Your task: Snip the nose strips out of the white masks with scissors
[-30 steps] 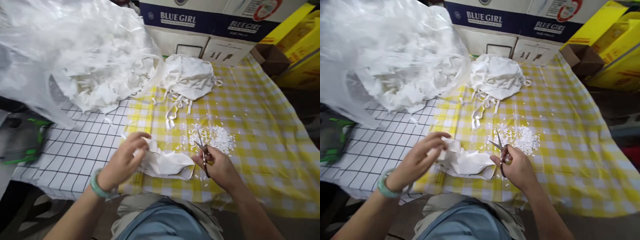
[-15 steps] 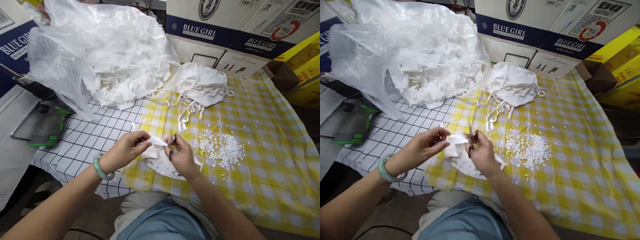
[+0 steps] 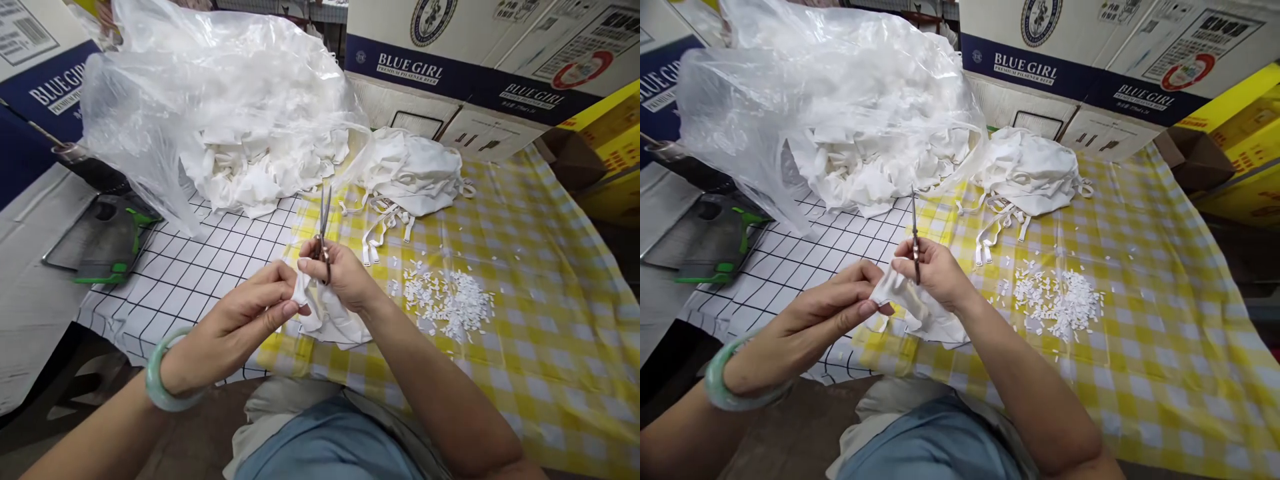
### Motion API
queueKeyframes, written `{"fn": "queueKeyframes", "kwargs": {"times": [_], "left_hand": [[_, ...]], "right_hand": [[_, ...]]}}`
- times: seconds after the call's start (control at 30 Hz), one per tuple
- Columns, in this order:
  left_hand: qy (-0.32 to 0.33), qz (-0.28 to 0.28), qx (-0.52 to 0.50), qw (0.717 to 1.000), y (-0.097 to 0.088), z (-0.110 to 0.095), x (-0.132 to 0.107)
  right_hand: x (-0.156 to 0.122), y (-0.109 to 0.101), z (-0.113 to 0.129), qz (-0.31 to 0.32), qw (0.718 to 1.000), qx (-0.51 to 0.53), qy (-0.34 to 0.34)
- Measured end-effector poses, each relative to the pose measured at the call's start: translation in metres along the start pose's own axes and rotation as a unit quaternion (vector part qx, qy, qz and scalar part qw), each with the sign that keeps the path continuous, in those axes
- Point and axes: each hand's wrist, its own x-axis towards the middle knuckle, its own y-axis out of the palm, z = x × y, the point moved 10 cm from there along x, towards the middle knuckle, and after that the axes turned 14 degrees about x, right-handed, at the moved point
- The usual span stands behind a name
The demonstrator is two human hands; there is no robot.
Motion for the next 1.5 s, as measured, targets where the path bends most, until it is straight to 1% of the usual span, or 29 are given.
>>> {"fn": "queueKeyframes", "kwargs": {"times": [0.07, 0.1, 0.17, 0.2, 0.23, 0.27, 0.3, 0.33, 0.37, 0.4, 0.47, 0.53, 0.57, 0.7, 0.93, 1.07, 1.23, 1.33, 1.5], "left_hand": [[0.003, -0.095, -0.027, 0.995, -0.005, 0.000, 0.003], [-0.005, -0.131, -0.069, 0.989, -0.003, 0.004, 0.004], [-0.040, -0.167, -0.202, 0.964, 0.012, 0.018, 0.007], [-0.064, -0.176, -0.267, 0.945, 0.022, 0.027, 0.008], [-0.088, -0.182, -0.314, 0.928, 0.032, 0.034, 0.008], [-0.108, -0.187, -0.338, 0.916, 0.041, 0.040, 0.008], [-0.122, -0.189, -0.340, 0.913, 0.048, 0.043, 0.007], [-0.128, -0.187, -0.327, 0.917, 0.054, 0.044, 0.007], [-0.128, -0.185, -0.306, 0.925, 0.058, 0.043, 0.006], [-0.122, -0.180, -0.283, 0.934, 0.062, 0.040, 0.006], [-0.102, -0.167, -0.244, 0.950, 0.068, 0.033, 0.005], [-0.083, -0.153, -0.218, 0.960, 0.074, 0.026, 0.006], [-0.075, -0.148, -0.206, 0.964, 0.075, 0.023, 0.006], [-0.056, -0.143, -0.171, 0.973, 0.077, 0.017, 0.007], [-0.032, -0.138, -0.151, 0.978, 0.080, 0.012, 0.008], [-0.040, -0.128, -0.162, 0.978, 0.086, 0.015, 0.006], [-0.067, -0.117, -0.194, 0.972, 0.093, 0.022, 0.002], [-0.073, -0.121, -0.202, 0.969, 0.093, 0.023, 0.002], [-0.075, -0.119, -0.186, 0.972, 0.093, 0.020, 0.004]], "right_hand": [[-0.003, 0.003, -0.019, 0.012, 0.999, 0.018, 0.035], [-0.007, 0.003, -0.027, 0.015, 0.998, 0.022, 0.051], [-0.016, -0.005, -0.033, 0.010, 0.998, -0.006, 0.065], [-0.022, -0.012, -0.030, -0.003, 0.997, -0.052, 0.057], [-0.029, -0.023, -0.022, -0.027, 0.992, -0.119, 0.036], [-0.038, -0.033, -0.010, -0.055, 0.977, -0.204, 0.008], [-0.047, -0.041, 0.004, -0.079, 0.952, -0.294, -0.022], [-0.057, -0.045, 0.017, -0.092, 0.920, -0.378, -0.049], [-0.067, -0.045, 0.027, -0.090, 0.887, -0.447, -0.068], [-0.076, -0.043, 0.032, -0.076, 0.859, -0.499, -0.079], [-0.090, -0.039, 0.032, -0.038, 0.821, -0.564, -0.079], [-0.099, -0.038, 0.029, -0.022, 0.797, -0.599, -0.067], [-0.103, -0.039, 0.027, -0.021, 0.791, -0.608, -0.062], [-0.109, -0.042, 0.028, -0.027, 0.789, -0.610, -0.062], [-0.112, -0.042, 0.031, -0.028, 0.789, -0.610, -0.067], [-0.111, -0.041, 0.029, -0.029, 0.791, -0.606, -0.074], [-0.111, -0.041, 0.030, -0.030, 0.798, -0.596, -0.080], [-0.111, -0.042, 0.029, -0.034, 0.799, -0.596, -0.076], [-0.112, -0.046, 0.028, -0.034, 0.803, -0.591, -0.071]]}}
